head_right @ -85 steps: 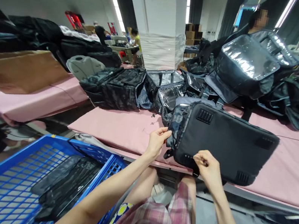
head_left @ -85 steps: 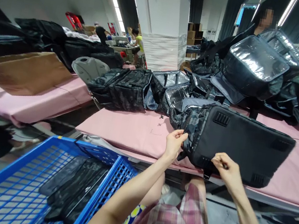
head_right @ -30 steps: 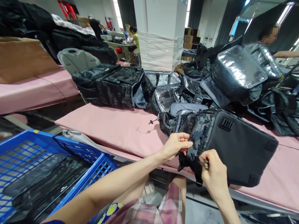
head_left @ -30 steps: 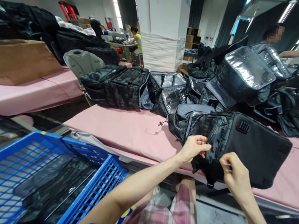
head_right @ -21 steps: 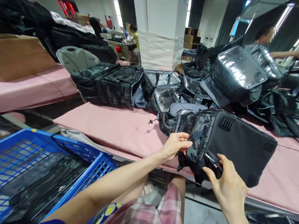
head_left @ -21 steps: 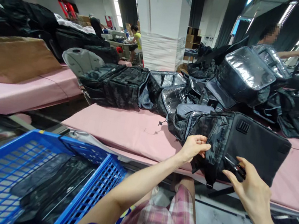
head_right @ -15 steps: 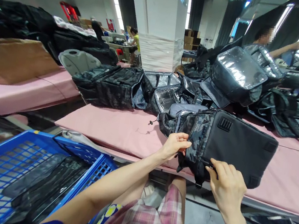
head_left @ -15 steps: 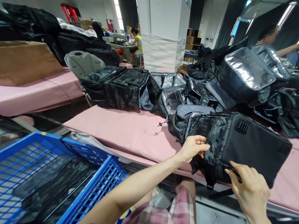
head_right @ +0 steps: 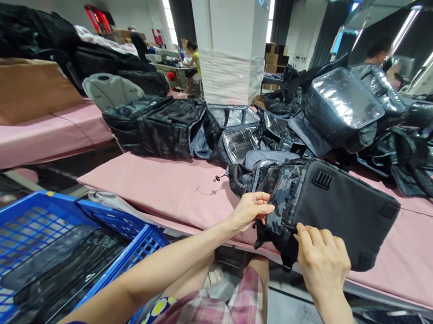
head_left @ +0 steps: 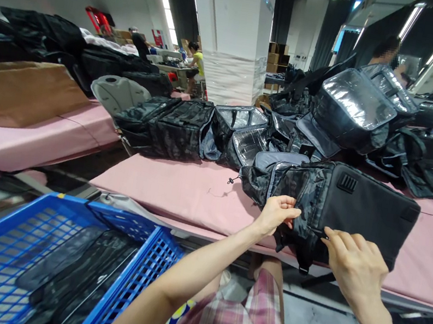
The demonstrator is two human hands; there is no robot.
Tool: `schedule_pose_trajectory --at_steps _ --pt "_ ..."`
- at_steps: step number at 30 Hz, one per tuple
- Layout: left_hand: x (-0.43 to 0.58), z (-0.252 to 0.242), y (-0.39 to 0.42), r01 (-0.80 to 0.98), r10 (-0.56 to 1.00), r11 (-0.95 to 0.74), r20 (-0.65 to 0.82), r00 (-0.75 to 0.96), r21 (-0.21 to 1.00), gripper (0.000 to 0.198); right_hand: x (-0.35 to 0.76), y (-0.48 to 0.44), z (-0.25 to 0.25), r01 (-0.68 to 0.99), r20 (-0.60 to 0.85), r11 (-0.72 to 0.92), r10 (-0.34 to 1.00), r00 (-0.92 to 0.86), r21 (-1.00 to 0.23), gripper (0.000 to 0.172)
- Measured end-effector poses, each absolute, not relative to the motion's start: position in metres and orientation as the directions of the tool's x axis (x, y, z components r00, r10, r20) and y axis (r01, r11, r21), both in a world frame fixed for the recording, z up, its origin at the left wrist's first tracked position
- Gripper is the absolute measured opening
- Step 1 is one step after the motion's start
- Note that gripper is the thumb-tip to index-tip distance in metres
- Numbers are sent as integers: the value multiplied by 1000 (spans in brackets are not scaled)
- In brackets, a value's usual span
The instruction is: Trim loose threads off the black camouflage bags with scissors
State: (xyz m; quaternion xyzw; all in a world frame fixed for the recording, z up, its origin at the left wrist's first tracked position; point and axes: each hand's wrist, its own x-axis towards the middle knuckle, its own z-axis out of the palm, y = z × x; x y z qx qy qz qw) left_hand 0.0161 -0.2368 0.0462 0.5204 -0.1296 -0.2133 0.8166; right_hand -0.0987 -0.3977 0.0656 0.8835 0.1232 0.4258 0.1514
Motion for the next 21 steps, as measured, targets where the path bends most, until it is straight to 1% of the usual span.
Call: schedule_pose_trajectory --at_steps 1,4,7,10,14,16,18,21 --pt "16 46 -237 210 -477 370 -8 879 905 36 -99 -398 65 107 722 -932 337 604 345 11" --pt "18 46 -237 210 -459 367 -20 888 906 37 -100 -403 62 171 750 -963 269 605 208 9" --pt "19 49 -237 222 -460 350 -40 887 910 38 -101 -406 60 180 753 -981 174 635 76 13" --pt "13 51 -236 216 -454 314 -53 889 925 37 -103 -398 60 181 710 -980 67 702 -86 14" --pt "11 49 -234 177 -435 267 -45 899 947 39 -100 -382 57 111 645 -972 -50 763 -205 8" --pt "16 50 -233 165 -419 265 -40 907 950 40 -100 -381 51 103 618 -946 -116 778 -307 7" --pt "21 51 -231 160 -402 268 -41 915 950 41 -107 -387 38 106 592 -891 -201 781 -442 9" --pt "29 56 -225 162 -348 276 -59 936 948 42 -130 -417 5 63 529 -742 -413 742 -668 24"
